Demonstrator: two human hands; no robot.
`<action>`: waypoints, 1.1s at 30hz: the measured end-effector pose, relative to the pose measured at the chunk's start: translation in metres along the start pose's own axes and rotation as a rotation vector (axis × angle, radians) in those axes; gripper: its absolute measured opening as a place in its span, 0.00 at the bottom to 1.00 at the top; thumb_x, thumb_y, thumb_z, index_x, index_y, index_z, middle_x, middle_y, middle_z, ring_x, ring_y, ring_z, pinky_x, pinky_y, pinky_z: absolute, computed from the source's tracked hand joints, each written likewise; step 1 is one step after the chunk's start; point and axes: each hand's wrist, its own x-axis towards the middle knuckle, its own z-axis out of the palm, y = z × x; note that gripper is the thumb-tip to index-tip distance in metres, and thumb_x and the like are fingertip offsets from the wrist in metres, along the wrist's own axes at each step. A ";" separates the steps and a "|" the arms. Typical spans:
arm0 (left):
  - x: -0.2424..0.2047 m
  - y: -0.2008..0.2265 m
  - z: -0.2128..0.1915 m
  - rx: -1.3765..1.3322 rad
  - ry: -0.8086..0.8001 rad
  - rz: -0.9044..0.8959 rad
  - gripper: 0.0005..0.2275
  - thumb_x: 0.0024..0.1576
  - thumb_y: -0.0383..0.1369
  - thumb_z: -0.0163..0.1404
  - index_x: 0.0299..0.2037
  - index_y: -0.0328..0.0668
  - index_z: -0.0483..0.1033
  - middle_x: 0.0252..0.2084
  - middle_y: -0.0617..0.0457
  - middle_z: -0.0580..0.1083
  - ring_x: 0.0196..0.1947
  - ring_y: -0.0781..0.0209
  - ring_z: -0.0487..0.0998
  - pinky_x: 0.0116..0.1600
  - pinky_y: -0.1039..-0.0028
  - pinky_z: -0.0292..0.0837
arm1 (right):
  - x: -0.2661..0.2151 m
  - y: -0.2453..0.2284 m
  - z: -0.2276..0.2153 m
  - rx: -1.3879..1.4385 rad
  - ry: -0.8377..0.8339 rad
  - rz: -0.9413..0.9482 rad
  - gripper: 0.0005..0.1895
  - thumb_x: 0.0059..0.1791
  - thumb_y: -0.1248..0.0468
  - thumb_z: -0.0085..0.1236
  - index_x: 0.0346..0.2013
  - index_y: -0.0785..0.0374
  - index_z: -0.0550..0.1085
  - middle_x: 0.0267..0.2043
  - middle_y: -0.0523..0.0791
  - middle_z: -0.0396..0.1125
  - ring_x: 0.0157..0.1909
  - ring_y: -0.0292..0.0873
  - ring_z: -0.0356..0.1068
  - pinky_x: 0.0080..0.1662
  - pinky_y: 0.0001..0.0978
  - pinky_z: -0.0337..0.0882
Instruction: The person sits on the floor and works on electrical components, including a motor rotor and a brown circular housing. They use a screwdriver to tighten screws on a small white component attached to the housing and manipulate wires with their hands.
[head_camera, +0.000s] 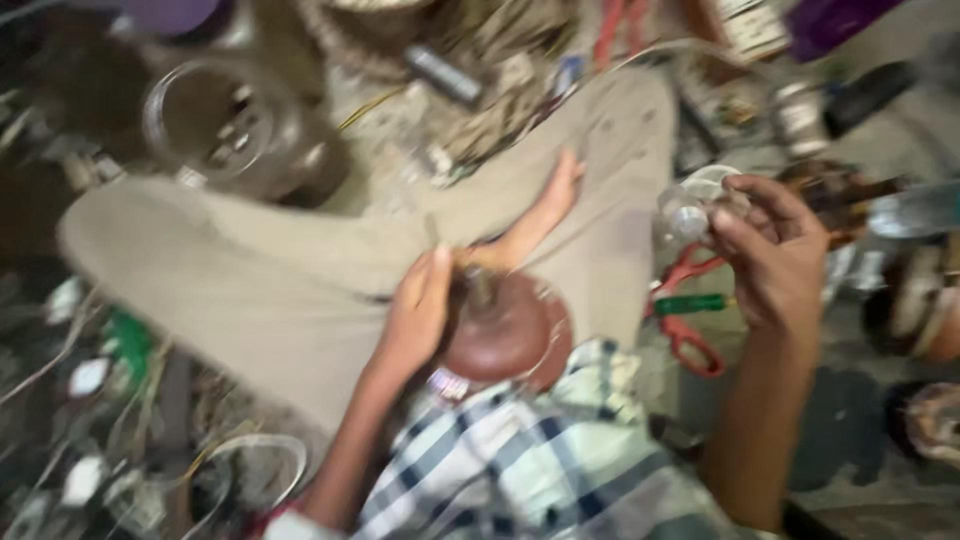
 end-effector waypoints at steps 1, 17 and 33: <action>0.004 -0.001 0.000 -0.048 -0.012 0.041 0.20 0.72 0.38 0.34 0.49 0.32 0.78 0.49 0.44 0.79 0.51 0.56 0.78 0.62 0.70 0.70 | -0.014 -0.002 0.023 0.010 -0.164 0.025 0.19 0.49 0.76 0.61 0.55 0.68 0.74 0.50 0.50 0.74 0.49 0.44 0.76 0.49 0.35 0.79; -0.050 0.009 -0.005 -0.285 -0.103 -0.067 0.17 0.61 0.30 0.59 0.58 0.34 0.70 0.40 0.48 0.76 0.36 0.67 0.76 0.40 0.76 0.73 | -0.074 0.014 0.156 -0.169 -0.776 0.246 0.43 0.43 0.78 0.63 0.71 0.64 0.58 0.48 0.49 0.72 0.39 0.32 0.71 0.41 0.21 0.73; -0.021 0.003 0.000 -0.476 0.334 -0.216 0.08 0.65 0.34 0.48 0.37 0.38 0.68 0.29 0.53 0.76 0.25 0.69 0.77 0.30 0.80 0.74 | -0.052 0.060 0.147 -0.175 -0.555 0.195 0.24 0.47 0.77 0.63 0.58 0.72 0.71 0.54 0.47 0.71 0.55 0.38 0.72 0.57 0.29 0.74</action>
